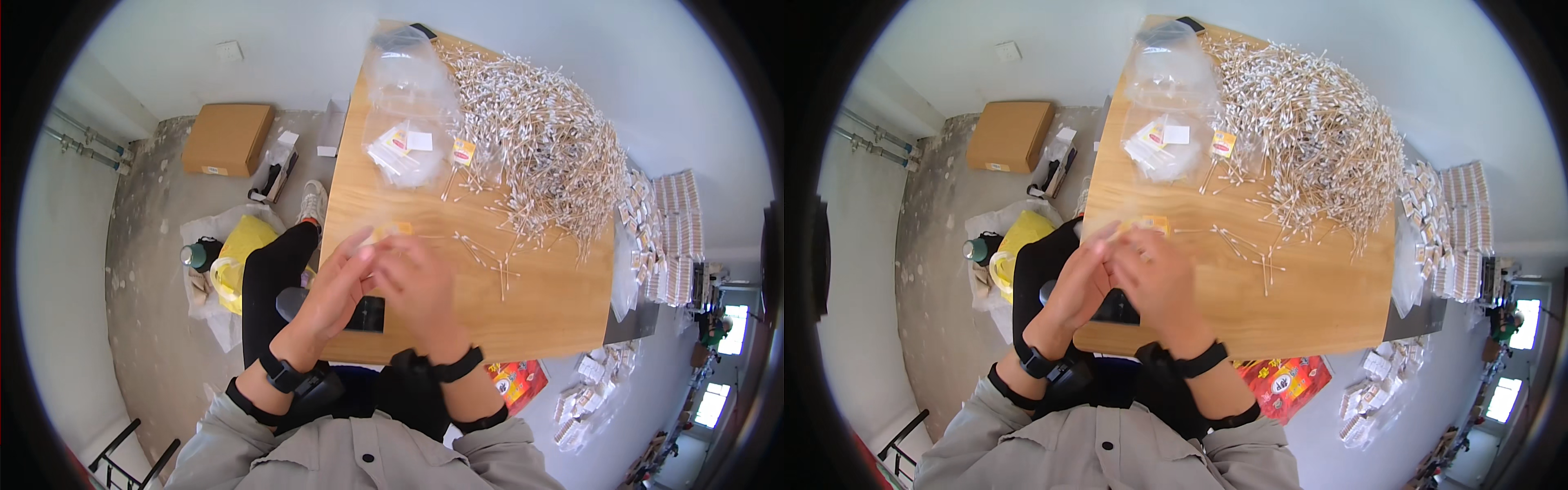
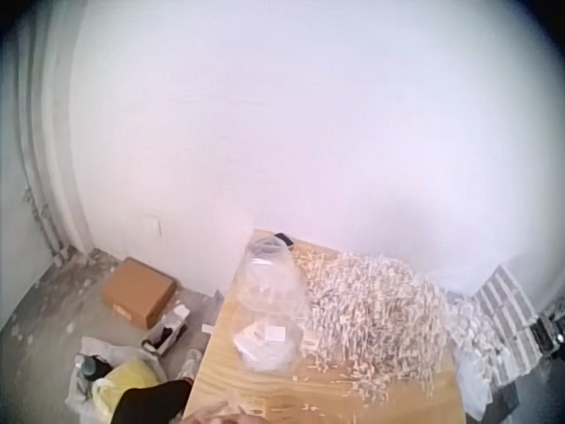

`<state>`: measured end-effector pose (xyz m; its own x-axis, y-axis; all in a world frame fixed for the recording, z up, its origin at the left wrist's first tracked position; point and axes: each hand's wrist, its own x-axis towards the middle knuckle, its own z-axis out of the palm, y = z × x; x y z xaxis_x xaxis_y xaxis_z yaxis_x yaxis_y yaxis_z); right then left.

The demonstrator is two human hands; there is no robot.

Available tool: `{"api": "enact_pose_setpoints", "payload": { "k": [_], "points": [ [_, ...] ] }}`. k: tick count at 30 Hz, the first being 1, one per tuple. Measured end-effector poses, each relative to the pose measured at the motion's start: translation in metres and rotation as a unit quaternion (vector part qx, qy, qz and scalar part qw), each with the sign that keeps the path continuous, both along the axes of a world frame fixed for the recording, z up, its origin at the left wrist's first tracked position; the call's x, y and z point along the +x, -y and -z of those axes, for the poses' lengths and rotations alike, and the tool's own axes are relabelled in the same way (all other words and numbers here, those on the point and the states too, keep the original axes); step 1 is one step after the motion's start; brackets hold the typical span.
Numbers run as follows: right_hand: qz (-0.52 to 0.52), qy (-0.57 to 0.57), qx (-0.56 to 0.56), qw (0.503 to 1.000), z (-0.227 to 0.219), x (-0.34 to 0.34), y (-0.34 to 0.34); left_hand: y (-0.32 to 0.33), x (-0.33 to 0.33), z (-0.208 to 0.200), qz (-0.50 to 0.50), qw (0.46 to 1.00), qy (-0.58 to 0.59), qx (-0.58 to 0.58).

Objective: The person sits on the floor at a low wooden table and packs cotton swabs into small plastic bags. They open a bag, place a yellow sticker on it, gather a bundle of swabs from a large pile, and insert them into the bag. The person repeats this process, handling the swabs and bags by hand.

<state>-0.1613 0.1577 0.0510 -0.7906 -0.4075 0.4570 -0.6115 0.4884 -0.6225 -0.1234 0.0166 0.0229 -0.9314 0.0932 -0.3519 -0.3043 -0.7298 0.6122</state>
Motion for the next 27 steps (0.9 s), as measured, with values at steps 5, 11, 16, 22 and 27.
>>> {"api": "enact_pose_setpoints", "payload": {
  "k": [5,11,16,22,27],
  "points": [
    [-0.028,0.082,-0.124,0.989,0.022,0.053,-0.001,0.007,0.021,0.012,0.000,0.996,0.076,-0.039],
    [0.147,0.381,-0.290,0.865,0.039,0.064,-0.019,0.019,0.048,0.001,0.043,0.987,0.103,-0.115],
    [0.044,0.470,-0.233,0.850,0.037,0.075,-0.029,0.023,0.074,0.012,0.101,0.978,0.102,-0.149],
    [0.049,0.507,-0.241,0.826,0.038,0.094,-0.029,0.027,0.098,-0.014,0.013,0.749,-0.159,-0.644],
    [0.013,0.529,-0.269,0.804,0.038,0.105,-0.019,0.016,0.101,-0.009,0.082,0.668,-0.271,-0.688]
  ]
}}
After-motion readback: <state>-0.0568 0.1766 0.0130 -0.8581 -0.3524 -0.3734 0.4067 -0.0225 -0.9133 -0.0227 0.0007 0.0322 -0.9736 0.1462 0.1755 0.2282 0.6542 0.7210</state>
